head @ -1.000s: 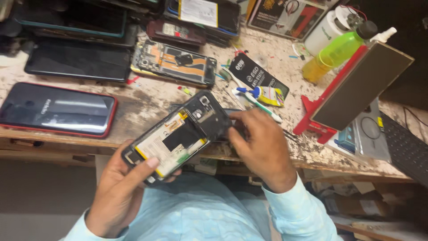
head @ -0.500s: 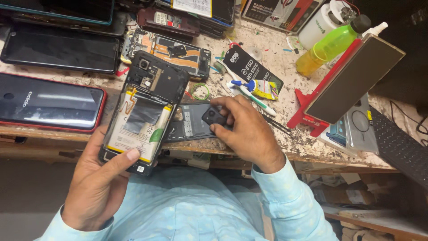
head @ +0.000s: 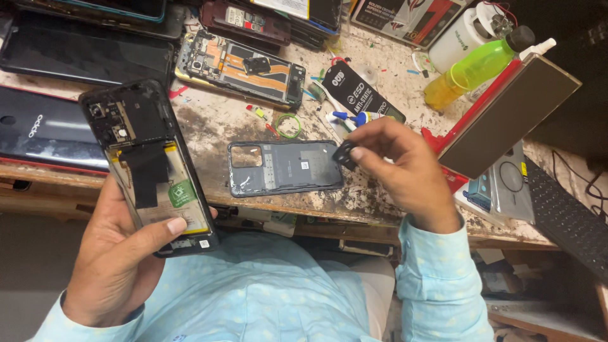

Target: The person disassembles a smartphone by removing the back cover and detaching internal components. They use a screwdriver to unscrew parts and manipulate the battery and camera module. The person then reassembles the phone by reattaching the back cover and securing it with screws.

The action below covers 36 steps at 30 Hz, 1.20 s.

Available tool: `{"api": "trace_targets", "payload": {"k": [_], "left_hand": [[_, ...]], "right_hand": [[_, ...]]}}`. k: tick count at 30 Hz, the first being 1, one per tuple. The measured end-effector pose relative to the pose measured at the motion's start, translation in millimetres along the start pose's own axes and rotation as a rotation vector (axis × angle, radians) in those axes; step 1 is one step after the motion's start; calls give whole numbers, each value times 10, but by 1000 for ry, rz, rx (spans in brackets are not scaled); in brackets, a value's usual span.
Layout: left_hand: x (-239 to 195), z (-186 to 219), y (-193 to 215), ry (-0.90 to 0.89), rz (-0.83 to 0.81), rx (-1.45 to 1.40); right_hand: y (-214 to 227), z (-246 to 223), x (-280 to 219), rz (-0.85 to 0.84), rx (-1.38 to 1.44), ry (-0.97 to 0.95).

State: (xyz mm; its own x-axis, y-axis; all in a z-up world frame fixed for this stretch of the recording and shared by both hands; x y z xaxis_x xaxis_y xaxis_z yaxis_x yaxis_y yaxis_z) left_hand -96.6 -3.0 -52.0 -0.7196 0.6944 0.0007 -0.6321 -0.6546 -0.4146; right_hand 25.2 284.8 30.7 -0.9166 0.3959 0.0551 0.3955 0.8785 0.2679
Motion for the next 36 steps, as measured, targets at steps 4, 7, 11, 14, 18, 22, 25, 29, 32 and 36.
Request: {"api": "trace_targets", "payload": {"k": [4, 7, 11, 14, 18, 22, 25, 29, 32, 36], "left_hand": [[12, -50, -12, 30, 30, 10], [-2, -101, 2, 40, 46, 16], [-64, -175, -4, 66, 65, 23], [-72, -147, -225, -44, -39, -64], [-12, -471, -374, 107, 35, -192], [1, -632, -455, 201, 78, -52], [-9, -597, -519, 179, 49, 39], [-6, -528, -566, 132, 30, 106], [-21, -494, -573, 117, 19, 142], [-37, -480, -612, 133, -21, 206]], "right_hand": [[-382, 37, 92, -166, -196, -31], [-634, -21, 138, -264, -215, 12], [-605, -138, 94, -189, -272, 23], [-545, -226, -44, -18, -168, 36], [-725, -285, -209, 38, 132, 109], [-878, -68, -231, 29, 564, -79], [-971, 8, -220, 3, 621, -150], [-999, 61, -173, 10, 637, -175], [-1020, 121, -164, 8, 604, -210], [-1015, 32, -169, -11, 462, -121]]}}
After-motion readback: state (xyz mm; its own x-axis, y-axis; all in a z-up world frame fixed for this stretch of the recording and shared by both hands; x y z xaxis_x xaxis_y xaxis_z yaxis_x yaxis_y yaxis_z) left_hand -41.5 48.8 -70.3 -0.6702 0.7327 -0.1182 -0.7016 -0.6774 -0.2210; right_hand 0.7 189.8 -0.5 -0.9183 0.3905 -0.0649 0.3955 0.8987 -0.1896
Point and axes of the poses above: each hand's wrist, its own x-axis towards the middle knuckle, its own y-axis out of the back of the hand, z = x × y, the point moved 10 cm from there along x, towards the middle knuckle, and after that the axes turned 14 degrees about x, right-handed, at the moved point
